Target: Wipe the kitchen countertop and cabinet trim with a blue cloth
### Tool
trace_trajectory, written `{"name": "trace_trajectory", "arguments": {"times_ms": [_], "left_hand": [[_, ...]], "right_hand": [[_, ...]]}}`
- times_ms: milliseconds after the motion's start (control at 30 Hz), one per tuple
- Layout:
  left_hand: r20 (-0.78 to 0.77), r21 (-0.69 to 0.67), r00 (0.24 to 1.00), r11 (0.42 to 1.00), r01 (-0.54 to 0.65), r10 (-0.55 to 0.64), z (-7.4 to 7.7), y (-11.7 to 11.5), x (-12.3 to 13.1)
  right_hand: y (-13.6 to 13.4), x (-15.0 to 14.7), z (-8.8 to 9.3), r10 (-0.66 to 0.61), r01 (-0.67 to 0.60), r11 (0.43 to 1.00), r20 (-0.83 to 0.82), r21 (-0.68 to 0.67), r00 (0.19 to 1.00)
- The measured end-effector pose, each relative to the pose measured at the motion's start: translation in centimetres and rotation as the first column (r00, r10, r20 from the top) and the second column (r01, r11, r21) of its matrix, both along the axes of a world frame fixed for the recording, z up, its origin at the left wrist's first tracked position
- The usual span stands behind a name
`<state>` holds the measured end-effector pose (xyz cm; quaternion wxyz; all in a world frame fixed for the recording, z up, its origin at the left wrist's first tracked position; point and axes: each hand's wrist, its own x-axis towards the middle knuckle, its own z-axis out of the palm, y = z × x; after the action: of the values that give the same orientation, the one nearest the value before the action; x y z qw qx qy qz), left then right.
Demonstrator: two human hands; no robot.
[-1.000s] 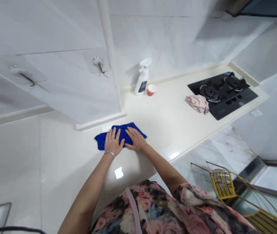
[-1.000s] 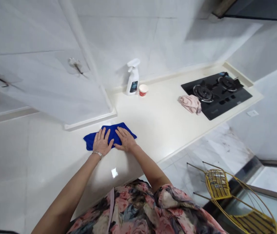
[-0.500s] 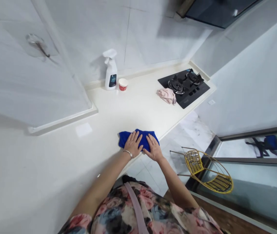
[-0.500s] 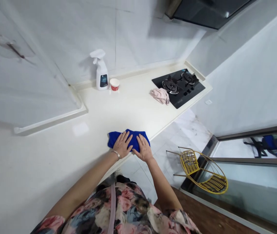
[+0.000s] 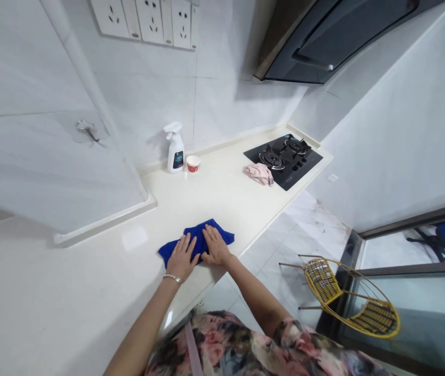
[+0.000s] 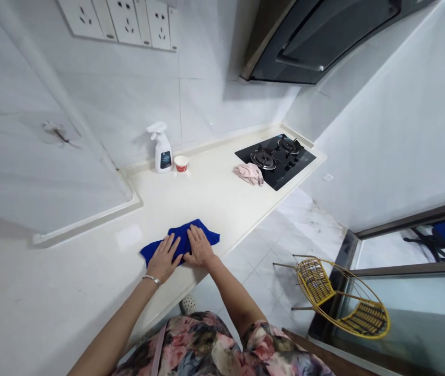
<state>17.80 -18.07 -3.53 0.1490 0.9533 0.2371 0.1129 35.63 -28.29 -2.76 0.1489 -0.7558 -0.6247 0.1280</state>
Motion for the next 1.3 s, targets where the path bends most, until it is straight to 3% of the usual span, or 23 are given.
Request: {"name": "trace_trajectory", "arguments": {"times_ms": [100,200,300,367,467,567,700,867,1000,1133,1300], "left_hand": [[0.031,-0.038,0.999,0.999,0.017,-0.016,0.4,2.4,-3.3],[0.058,-0.057,0.974,0.975,-0.214,0.218,1.0,3.8,-6.7],[0.035,-0.069,0.859,0.859,-0.507,0.51,1.8,4.9,-10.4],[-0.01,-0.07,0.771,0.769,-0.636,0.637,2.4,5.8,-13.0],[-0.1,-0.064,0.624,0.62,-0.782,0.775,3.1,7.0,-16.7],[-0.159,-0.05,0.534,0.533,-0.844,0.83,3.3,7.5,-19.1],[-0.157,-0.017,0.523,0.527,-0.85,0.838,2.9,7.1,-19.5],[-0.127,0.051,0.531,0.54,-0.84,0.838,2.5,6.6,-19.0],[-0.125,0.085,0.541,0.552,-0.83,0.832,2.4,6.5,-19.3],[-0.092,0.092,0.563,0.57,-0.817,0.821,2.2,6.4,-19.4],[-0.071,0.115,0.566,0.571,-0.813,0.821,1.8,6.2,-19.8]], "right_hand": [[2.8,-0.5,1.4,-0.061,0.05,0.993,-0.097,-0.104,0.993],[4.7,-4.1,1.5,-0.259,0.246,0.958,-0.076,-0.144,0.963],[5.7,-9.2,0.7,-0.377,0.378,0.926,0.023,-0.023,0.926],[5.5,-10.9,0.2,-0.373,0.37,0.926,0.032,0.08,0.927],[4.3,-9.3,-0.2,-0.252,0.243,0.955,0.034,0.171,0.967],[3.3,-4.1,-0.4,-0.198,0.179,0.968,0.103,0.173,0.975],[4.4,2.4,-0.6,-0.256,0.232,0.964,0.207,0.133,0.944],[10.5,6.3,-0.7,-0.331,0.32,0.944,0.245,0.086,0.911],[17.1,6.1,-0.8,-0.294,0.285,0.956,0.184,0.074,0.938],[22.9,4.4,-1.2,-0.084,0.073,0.992,0.106,0.102,0.991],[28.6,3.4,-1.2,0.1,-0.104,0.987,0.037,0.119,0.994]]}}
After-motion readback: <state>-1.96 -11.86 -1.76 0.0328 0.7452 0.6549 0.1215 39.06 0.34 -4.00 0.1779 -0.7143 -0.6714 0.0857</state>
